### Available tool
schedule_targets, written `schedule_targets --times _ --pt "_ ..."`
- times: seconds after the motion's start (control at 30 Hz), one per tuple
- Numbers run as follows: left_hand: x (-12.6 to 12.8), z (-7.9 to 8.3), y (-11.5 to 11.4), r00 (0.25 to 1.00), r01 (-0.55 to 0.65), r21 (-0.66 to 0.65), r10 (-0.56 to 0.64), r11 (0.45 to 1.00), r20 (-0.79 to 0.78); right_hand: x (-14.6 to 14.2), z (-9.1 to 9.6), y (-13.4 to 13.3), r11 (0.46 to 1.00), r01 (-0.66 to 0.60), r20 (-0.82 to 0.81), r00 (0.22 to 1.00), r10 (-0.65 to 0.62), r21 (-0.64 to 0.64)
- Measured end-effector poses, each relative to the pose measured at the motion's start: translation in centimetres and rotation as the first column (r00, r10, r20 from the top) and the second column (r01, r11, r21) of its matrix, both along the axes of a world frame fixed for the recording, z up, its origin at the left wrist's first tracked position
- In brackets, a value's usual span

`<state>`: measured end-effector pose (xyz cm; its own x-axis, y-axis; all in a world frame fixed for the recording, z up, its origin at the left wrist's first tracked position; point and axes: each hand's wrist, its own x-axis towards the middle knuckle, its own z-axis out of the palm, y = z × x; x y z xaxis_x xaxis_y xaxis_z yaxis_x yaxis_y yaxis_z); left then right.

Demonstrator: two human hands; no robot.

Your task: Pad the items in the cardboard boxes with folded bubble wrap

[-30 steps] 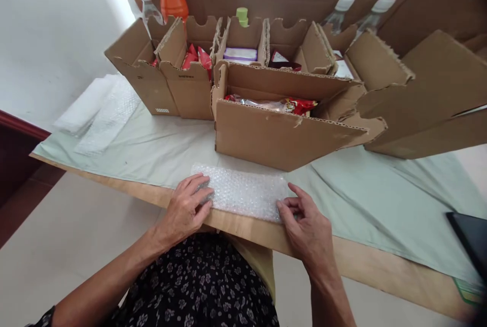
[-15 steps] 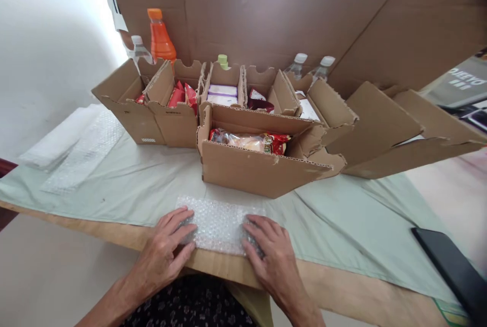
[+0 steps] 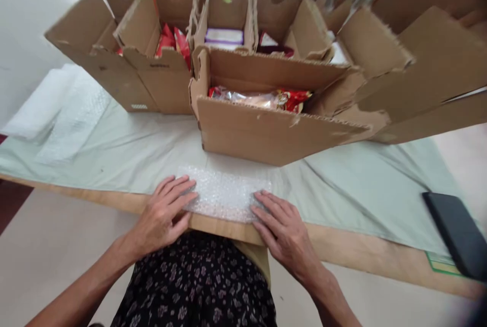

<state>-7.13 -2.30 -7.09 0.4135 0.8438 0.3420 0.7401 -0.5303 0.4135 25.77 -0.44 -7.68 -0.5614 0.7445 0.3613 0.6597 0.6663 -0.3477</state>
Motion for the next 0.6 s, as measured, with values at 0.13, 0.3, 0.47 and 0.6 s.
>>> schedule_targets --times 0.13,0.3,0.47,0.6 --pt "-0.1 0.4 -0.1 1.0 0.0 0.015 0.0 1.0 -0.014 -0.6 0.2 -0.1 0.998 -0.014 -0.102 0.995 0.021 0.067" --pt "-0.4 0.9 0.7 0.999 -0.038 0.163 0.039 0.986 -0.007 -1.7 2.0 -1.4 0.997 -0.018 -0.215 0.976 0.035 0.08" --pt "-0.1 1.1 3.0 0.999 0.019 0.222 -0.01 0.975 -0.04 -4.8 2.3 -4.8 0.994 -0.104 -0.305 0.945 0.113 0.046" --pt "1.2 0.7 5.1 0.992 0.127 0.239 -0.12 0.963 -0.043 -6.9 0.5 -8.0 0.989 -0.147 -0.27 0.953 0.139 -0.01"
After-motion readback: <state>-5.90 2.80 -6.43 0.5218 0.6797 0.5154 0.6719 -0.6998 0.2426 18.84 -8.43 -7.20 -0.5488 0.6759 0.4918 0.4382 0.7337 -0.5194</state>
